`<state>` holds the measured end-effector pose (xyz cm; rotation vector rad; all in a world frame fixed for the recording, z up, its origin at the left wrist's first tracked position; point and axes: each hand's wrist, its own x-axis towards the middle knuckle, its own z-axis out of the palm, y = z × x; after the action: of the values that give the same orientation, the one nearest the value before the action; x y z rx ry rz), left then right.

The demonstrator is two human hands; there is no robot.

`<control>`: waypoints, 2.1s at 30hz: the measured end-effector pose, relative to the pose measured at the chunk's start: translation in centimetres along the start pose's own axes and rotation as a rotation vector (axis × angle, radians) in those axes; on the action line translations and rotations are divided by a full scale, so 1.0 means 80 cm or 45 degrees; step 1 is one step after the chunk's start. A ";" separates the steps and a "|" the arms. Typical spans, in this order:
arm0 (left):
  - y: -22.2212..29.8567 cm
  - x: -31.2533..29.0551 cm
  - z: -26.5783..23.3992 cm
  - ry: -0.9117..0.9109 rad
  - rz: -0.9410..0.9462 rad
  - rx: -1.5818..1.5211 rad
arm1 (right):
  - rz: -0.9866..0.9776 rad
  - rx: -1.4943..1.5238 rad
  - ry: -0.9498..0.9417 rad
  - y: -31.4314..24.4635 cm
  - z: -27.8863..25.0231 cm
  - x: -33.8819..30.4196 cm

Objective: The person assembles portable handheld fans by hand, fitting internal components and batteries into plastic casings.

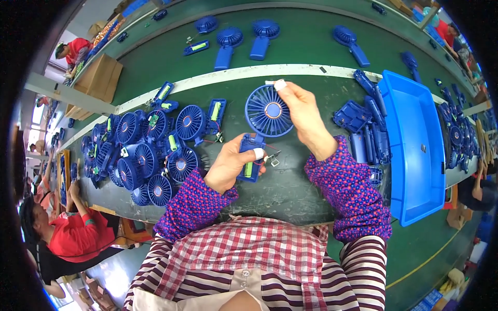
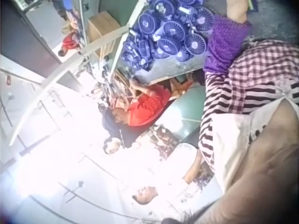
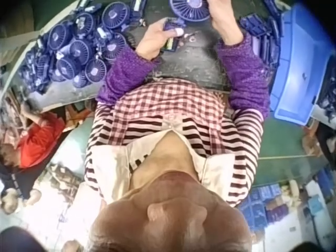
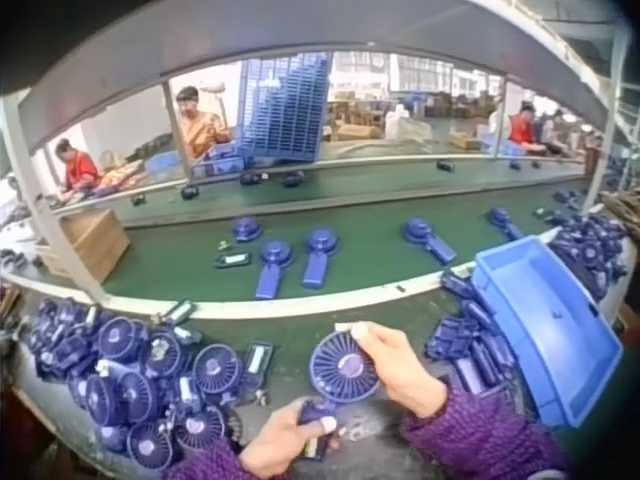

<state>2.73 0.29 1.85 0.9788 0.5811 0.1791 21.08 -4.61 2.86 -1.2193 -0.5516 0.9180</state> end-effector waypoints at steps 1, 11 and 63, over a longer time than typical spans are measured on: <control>0.000 -0.002 0.001 0.002 0.024 0.019 | -0.007 -0.013 -0.019 0.001 0.011 -0.001; -0.008 -0.016 0.000 0.096 0.282 0.187 | -0.172 -0.345 -0.076 0.010 0.024 -0.004; -0.019 -0.030 -0.050 0.058 -0.154 0.030 | -0.831 -1.048 -0.457 -0.019 0.093 0.027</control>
<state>-1.64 1.42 -0.18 0.9613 0.6836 0.0877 16.87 1.14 6.15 -1.4437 -1.6163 0.3250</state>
